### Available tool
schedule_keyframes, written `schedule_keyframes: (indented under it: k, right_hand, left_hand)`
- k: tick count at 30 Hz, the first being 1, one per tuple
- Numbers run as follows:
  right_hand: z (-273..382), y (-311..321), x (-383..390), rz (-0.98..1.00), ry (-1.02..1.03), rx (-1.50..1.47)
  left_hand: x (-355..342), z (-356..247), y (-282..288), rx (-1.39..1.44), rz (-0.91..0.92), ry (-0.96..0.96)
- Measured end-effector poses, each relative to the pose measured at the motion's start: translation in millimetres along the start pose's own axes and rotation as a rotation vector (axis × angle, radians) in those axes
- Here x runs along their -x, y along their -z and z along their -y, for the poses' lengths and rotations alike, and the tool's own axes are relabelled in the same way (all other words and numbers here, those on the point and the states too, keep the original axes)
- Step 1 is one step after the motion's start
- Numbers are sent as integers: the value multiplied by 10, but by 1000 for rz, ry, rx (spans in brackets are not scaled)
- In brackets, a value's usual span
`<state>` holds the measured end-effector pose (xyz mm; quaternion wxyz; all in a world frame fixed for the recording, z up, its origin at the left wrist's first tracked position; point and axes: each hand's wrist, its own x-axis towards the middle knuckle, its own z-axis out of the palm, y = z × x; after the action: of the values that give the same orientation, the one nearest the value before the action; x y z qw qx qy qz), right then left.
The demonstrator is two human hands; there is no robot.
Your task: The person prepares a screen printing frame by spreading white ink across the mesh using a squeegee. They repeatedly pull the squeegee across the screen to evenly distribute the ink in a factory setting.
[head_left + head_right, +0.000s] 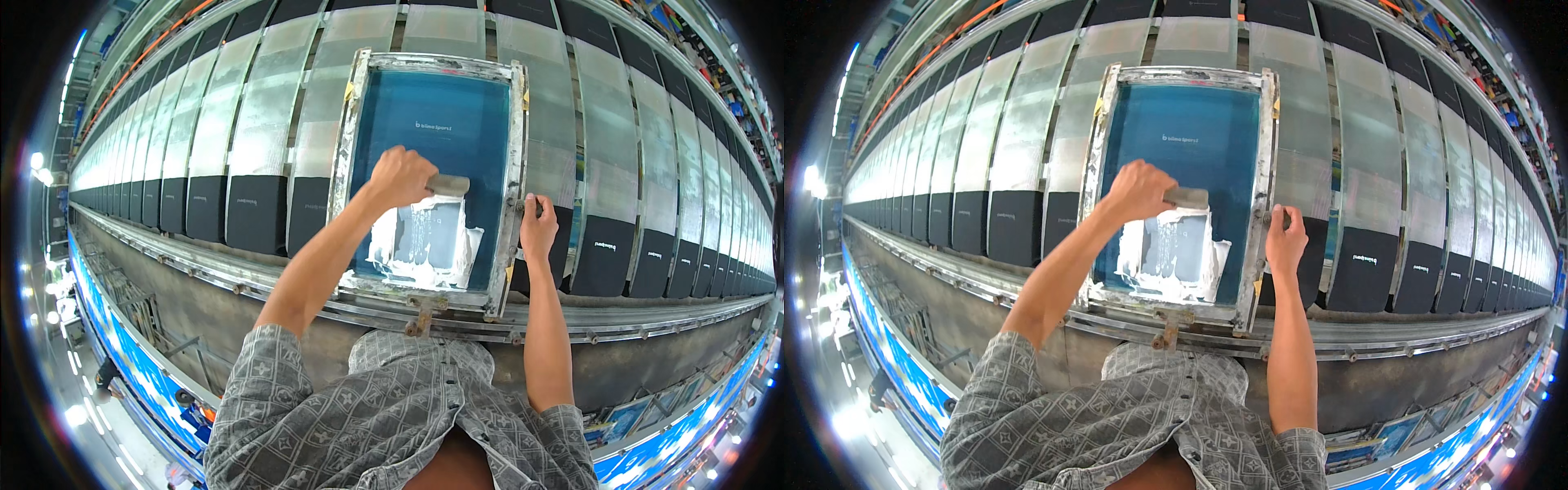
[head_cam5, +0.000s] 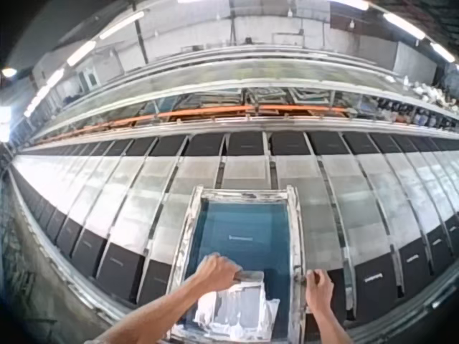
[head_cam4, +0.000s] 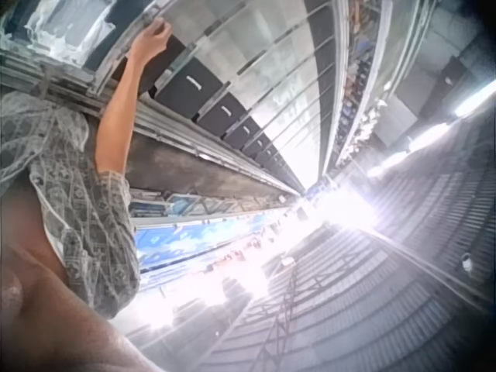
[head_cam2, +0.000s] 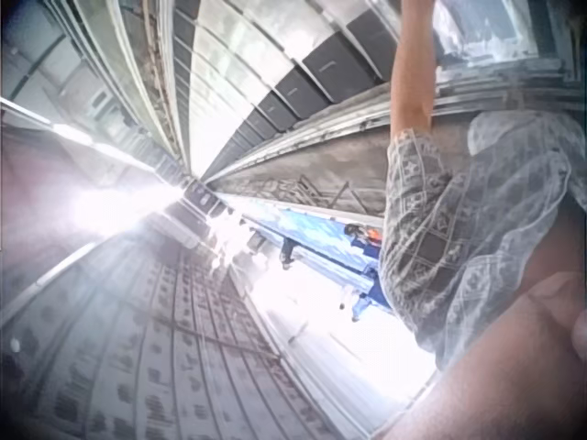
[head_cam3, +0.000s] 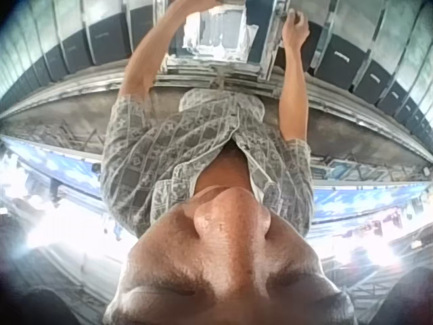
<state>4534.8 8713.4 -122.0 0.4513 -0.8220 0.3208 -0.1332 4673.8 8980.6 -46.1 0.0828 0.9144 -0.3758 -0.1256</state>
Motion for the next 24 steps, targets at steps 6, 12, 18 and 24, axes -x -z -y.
schedule_keyframes:
  k: [6,12,18,24]
  right_hand:
    - [-85,33,-38,16,-51,27]
    - [-58,37,-23,26,-40,-39]
    - [-195,37,-100,100,-172,-88]
    - [376,149,29,57,-30,-60]
  left_hand:
    - [1026,-595,-404,101,40,-36]
    - [644,-366,-77,-3,0,-21]
    - [430,-230,-201,11,-158,-52]
    - [1883,-831,-608,-27,-425,-62]
